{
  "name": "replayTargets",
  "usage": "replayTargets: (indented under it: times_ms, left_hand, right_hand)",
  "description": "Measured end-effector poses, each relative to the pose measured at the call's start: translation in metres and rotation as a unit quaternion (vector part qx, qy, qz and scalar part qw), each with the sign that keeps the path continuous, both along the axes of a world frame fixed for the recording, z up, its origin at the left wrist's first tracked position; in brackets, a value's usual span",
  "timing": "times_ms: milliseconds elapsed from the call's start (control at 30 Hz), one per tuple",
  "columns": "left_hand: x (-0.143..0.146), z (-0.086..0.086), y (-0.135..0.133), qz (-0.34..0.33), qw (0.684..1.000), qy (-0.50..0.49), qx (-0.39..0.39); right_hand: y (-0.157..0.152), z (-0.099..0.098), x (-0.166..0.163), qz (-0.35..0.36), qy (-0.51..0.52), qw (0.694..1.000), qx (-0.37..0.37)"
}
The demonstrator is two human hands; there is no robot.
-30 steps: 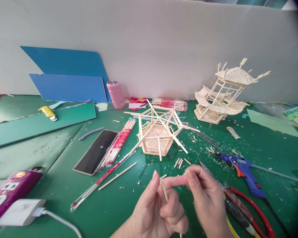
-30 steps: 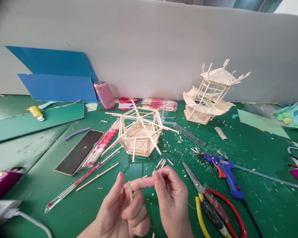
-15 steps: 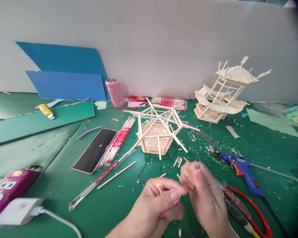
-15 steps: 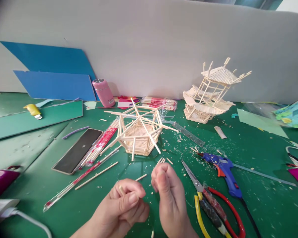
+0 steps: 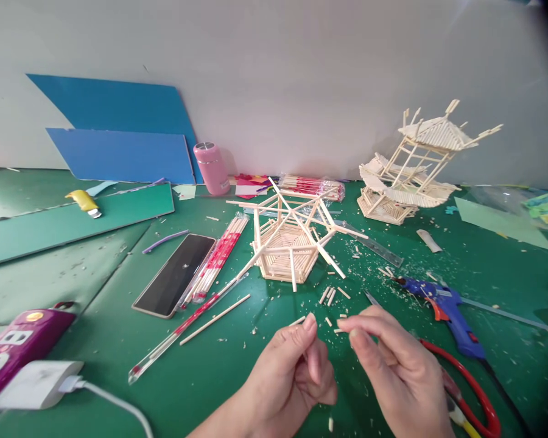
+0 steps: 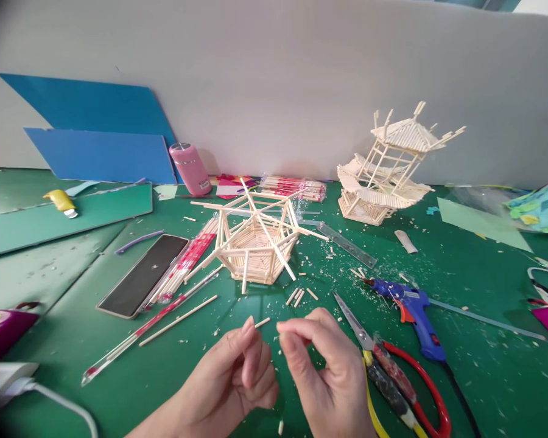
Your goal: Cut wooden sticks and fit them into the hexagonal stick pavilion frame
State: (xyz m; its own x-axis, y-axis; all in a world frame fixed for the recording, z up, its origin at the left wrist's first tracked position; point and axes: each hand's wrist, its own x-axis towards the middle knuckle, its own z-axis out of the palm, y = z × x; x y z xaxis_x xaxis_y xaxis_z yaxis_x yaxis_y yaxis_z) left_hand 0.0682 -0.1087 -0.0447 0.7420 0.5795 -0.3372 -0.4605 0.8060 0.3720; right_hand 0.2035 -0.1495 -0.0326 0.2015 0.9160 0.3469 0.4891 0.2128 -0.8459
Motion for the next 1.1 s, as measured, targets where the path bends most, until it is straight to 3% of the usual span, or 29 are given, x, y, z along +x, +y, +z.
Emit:
replayTargets:
  times_ms: [233,400,667,833,1000,1100]
  left_hand:
    - [0.007,-0.021,-0.013,-0.106,0.991,-0.043,-0.069]
    - [0.012,-0.019,-0.013,-0.103,0.98,-0.135,-0.101]
    - [0.011,-0.013,-0.002,-0.119,0.973,-0.194,-0.051]
    - [0.01,-0.016,-0.005,-0.152,0.974,-0.148,-0.076]
    - [0.01,-0.016,-0.01,-0.096,0.99,0.023,-0.097]
    - [0.01,-0.013,-0.008,-0.098,0.988,0.074,-0.088]
  right_hand:
    - [0.012,0.016,-0.019,0.062,0.034,0.991,-0.112]
    - [0.016,0.016,-0.02,0.104,0.074,0.98,-0.151]
    - [0.022,0.014,-0.013,0.063,0.044,0.984,-0.162]
    - [0.021,0.02,-0.013,0.113,0.018,0.976,-0.185]
    - [0.021,0.02,-0.014,0.13,0.02,0.971,-0.198]
    - [0.02,0.019,-0.014,0.135,0.008,0.973,-0.188]
